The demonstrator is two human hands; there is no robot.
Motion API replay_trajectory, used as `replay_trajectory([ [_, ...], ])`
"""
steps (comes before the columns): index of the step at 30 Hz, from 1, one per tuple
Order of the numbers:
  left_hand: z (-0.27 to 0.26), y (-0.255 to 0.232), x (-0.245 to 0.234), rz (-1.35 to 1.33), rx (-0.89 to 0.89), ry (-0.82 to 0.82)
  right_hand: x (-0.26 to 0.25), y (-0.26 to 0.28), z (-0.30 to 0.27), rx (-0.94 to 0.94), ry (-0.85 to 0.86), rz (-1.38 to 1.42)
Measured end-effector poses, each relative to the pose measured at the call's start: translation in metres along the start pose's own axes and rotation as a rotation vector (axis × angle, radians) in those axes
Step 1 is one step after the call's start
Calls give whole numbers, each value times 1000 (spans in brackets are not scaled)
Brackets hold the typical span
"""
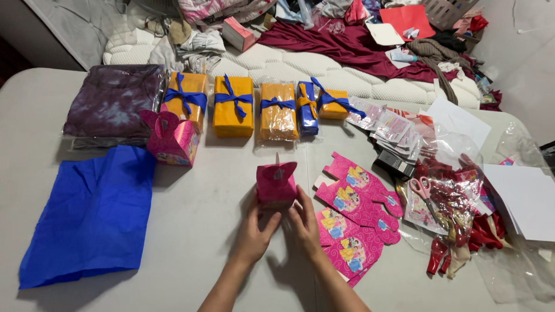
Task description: The person assembles pink pre-cut cardboard gift boxes by folding along scored lines and tucking flaps to form the box shape. They place a small round sticker on the top of each assembled box and set it on the table. The person repeats this process for multiple boxes.
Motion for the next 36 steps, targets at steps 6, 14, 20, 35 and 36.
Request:
replay_trajectory([
  [6, 16, -2, -15, 64, 99, -113, -14, 40, 0, -157, -62, -397],
  [14, 19, -67, -7, -28, 142, -132, -17, 63, 27, -9, 86, 79],
  [20, 20, -102, 21, -338, 92, 59, -15, 83, 23, 37, 149, 128],
  [35, 24, -60, -1, -406, -83, -80, -7, 82, 25, 230, 365, 241],
  [36, 23, -61, 1, -422, -86, -59, -10, 78, 28, 225, 346, 234],
])
Point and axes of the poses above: each hand's wrist, its own z-axis towards the middle knuckle, its own x-axis out of the palm, y = z × x, the point moved 9 cm from there along z, towards the middle knuckle, and after that the axes turned 12 degrees about -z, right-handed, at the moved point
